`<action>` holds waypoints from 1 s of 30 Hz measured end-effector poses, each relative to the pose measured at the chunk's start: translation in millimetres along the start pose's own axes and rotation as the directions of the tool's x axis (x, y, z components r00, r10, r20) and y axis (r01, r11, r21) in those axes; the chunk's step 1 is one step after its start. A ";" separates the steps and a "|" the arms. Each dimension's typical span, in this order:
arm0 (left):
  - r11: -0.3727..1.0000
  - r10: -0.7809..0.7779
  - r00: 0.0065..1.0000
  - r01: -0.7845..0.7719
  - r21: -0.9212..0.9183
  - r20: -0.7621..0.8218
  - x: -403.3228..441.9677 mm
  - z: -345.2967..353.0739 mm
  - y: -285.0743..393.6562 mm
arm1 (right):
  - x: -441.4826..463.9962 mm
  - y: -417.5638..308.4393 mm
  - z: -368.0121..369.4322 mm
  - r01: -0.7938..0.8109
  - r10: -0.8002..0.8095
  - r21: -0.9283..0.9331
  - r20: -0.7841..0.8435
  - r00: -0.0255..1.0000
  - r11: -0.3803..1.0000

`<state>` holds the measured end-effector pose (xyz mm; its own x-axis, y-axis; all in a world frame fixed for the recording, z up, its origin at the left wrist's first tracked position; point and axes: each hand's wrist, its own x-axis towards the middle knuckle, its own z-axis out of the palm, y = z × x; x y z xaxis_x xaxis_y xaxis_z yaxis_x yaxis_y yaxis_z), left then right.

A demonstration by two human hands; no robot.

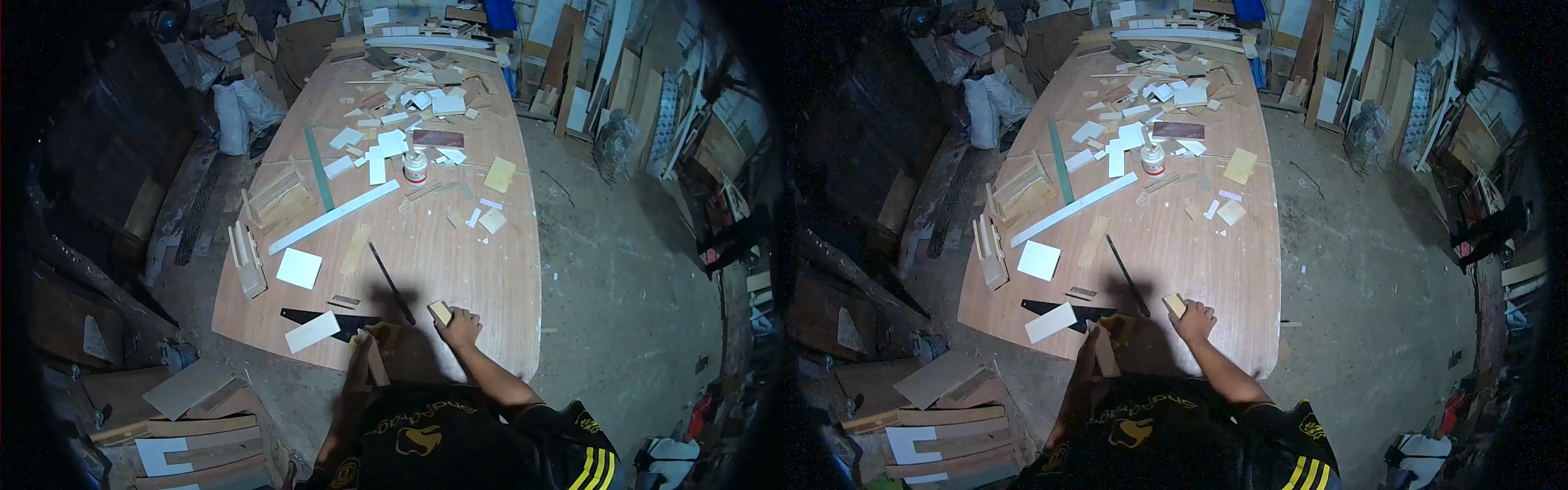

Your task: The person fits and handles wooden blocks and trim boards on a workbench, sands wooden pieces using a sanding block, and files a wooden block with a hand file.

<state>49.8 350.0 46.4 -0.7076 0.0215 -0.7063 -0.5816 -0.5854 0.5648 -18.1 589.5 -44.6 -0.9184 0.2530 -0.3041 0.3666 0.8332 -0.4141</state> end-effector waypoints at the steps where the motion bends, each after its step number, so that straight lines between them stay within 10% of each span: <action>1: 0.999 -0.010 0.998 0.013 -0.051 0.065 -4.4 2.0 4.0 | 7.6 -8.9 -3.1 -0.028 0.027 0.033 0.029 0.999 0.999; 8: 0.995 -0.060 0.998 0.058 0.082 0.033 4.1 -27.4 19.0 | 15.2 -62.2 0.0 0.222 -0.212 0.011 -0.253 0.944 0.975; 10: 0.990 -0.073 0.991 0.059 0.128 0.111 15.3 -46.3 17.2 | 7.0 -67.4 -0.1 0.476 -0.498 0.365 -0.039 0.866 0.800; 12: 0.990 -0.064 0.987 0.045 0.130 0.147 -24.9 -27.6 48.1 | -27.4 -92.2 -26.1 0.342 -0.574 0.586 0.269 0.773 0.735; 16: 0.940 -0.290 0.905 0.208 0.270 0.312 6.6 -58.4 45.6 | -60.7 -101.6 -8.5 0.486 -0.780 0.681 0.204 0.592 0.547; 22: 0.826 -0.412 0.814 0.144 0.544 0.410 49.0 -55.4 67.4 | -68.8 -97.9 12.2 0.092 -0.493 0.728 0.359 0.792 0.679; 24: 0.925 -0.348 0.784 0.196 0.326 0.515 74.7 -72.1 62.6 | -73.8 -98.5 4.0 -0.031 -0.408 0.799 0.339 0.847 0.600; 30: 0.782 -0.151 0.973 0.010 0.624 0.173 81.5 -116.7 100.6 | -71.4 -51.9 19.4 -0.389 0.213 0.863 0.334 0.918 0.323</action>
<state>-19.6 198.3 -4.2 -0.6703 0.2497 -0.6988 -0.7122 0.0481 0.7003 31.3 518.6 -18.0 -0.7158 0.2451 -0.6538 0.6038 -0.2532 -0.7559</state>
